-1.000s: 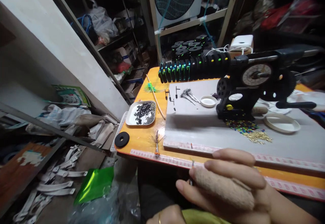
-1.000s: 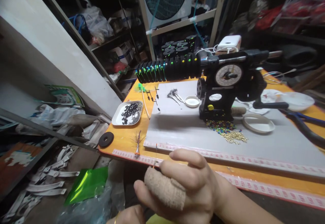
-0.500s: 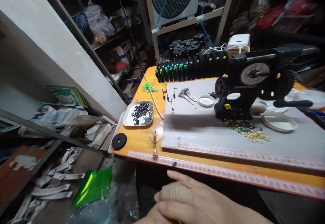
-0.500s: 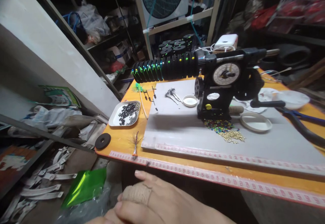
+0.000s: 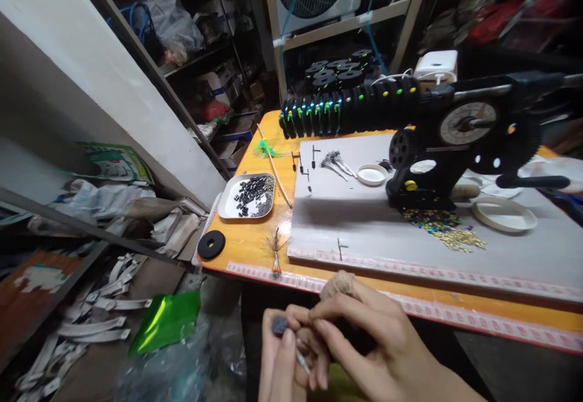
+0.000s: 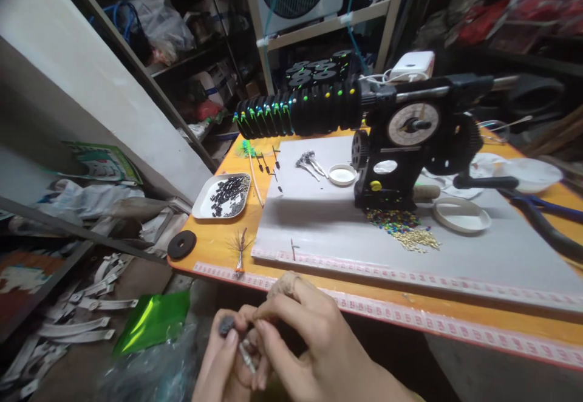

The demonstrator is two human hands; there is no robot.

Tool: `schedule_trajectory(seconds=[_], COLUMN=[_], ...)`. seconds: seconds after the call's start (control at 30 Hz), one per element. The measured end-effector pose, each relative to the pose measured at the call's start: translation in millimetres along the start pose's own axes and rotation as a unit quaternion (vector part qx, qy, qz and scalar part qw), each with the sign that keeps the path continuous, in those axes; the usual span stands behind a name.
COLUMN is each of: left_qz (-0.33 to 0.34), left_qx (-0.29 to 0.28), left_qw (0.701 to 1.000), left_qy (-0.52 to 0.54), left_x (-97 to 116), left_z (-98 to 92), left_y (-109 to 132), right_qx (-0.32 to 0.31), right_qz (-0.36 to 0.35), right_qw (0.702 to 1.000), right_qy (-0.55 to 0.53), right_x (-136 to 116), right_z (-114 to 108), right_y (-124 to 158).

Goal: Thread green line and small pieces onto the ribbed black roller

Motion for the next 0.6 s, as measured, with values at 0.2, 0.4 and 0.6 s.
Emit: schedule_trajectory(seconds=[0.2,0.4,0.6], left_qz=[0.026,0.03,0.053], left_qx=[0.09,0.079,0.153], left_qw=[0.991,0.983,0.973], left_qy=[-0.101,-0.164,-0.167], left_x=[0,10,6], left_z=[-2.7,0.1,-6.7], left_y=[5,6,17], right_qx=[-0.015,-0.04,-0.047], right_qz=[0.038,0.073,0.084], right_qw=[0.999,0.994,0.994], right_qy=[-0.031,-0.077,-0.061], right_x=[15,20,15], right_z=[13,17,18], right_y=[3,4,4])
Point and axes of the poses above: each hand's wrist, its own y-axis away from the middle knuckle, its own z-axis out of the palm, x = y × z, the point moved 8 cm from there along -y, towards the middle knuckle, and after that the axes turned 2 degrees about -x, right-handed, at the moved point
